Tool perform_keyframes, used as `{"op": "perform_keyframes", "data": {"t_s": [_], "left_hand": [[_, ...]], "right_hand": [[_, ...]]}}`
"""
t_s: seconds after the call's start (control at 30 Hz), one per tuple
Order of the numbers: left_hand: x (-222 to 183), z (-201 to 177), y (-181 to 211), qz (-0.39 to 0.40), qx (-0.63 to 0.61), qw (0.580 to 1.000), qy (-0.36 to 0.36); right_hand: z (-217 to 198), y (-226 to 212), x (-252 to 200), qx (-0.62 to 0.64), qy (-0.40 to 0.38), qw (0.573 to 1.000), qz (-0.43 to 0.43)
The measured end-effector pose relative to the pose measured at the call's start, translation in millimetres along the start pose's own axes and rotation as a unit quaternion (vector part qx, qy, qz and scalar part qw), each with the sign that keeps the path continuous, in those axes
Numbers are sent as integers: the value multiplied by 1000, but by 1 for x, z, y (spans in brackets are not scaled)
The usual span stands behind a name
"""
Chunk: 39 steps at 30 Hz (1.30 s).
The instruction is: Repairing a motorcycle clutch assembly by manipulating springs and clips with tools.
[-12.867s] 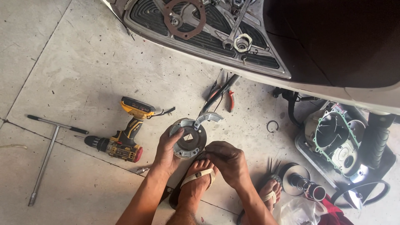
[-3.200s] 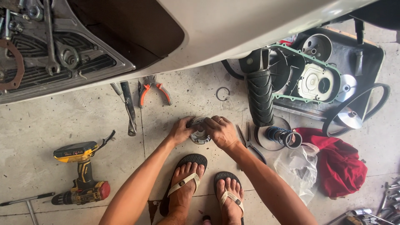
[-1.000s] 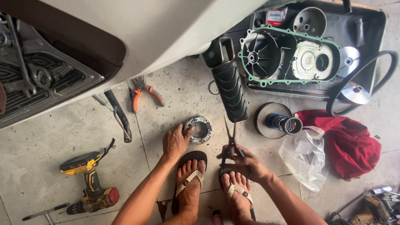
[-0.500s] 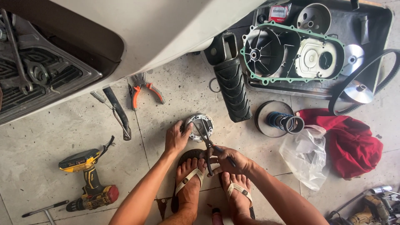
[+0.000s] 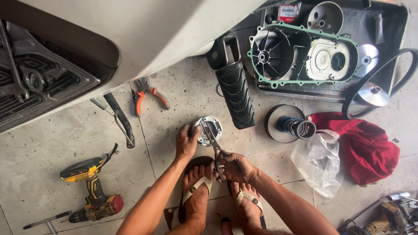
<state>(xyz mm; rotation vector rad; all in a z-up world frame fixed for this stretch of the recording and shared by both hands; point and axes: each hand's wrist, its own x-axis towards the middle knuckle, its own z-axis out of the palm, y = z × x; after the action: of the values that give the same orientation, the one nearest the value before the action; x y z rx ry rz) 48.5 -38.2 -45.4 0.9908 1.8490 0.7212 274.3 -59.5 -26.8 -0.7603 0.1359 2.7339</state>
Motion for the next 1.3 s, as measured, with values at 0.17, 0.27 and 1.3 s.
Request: {"op": "perform_keyframes", "data": {"t_s": [0.17,0.27,1.3], "left_hand": [[20,1,-33,-54,-4,998,-14],[22,-4,-27,-101,-56,993,-35],[0,2,14,-182,-400,897,-49]], "right_hand": [[-13,-2,4,9,11,1000,-8],[46,-14,-19,-4,25,999,-24],[24,-7,-30,-17,-105,993,-40]]}}
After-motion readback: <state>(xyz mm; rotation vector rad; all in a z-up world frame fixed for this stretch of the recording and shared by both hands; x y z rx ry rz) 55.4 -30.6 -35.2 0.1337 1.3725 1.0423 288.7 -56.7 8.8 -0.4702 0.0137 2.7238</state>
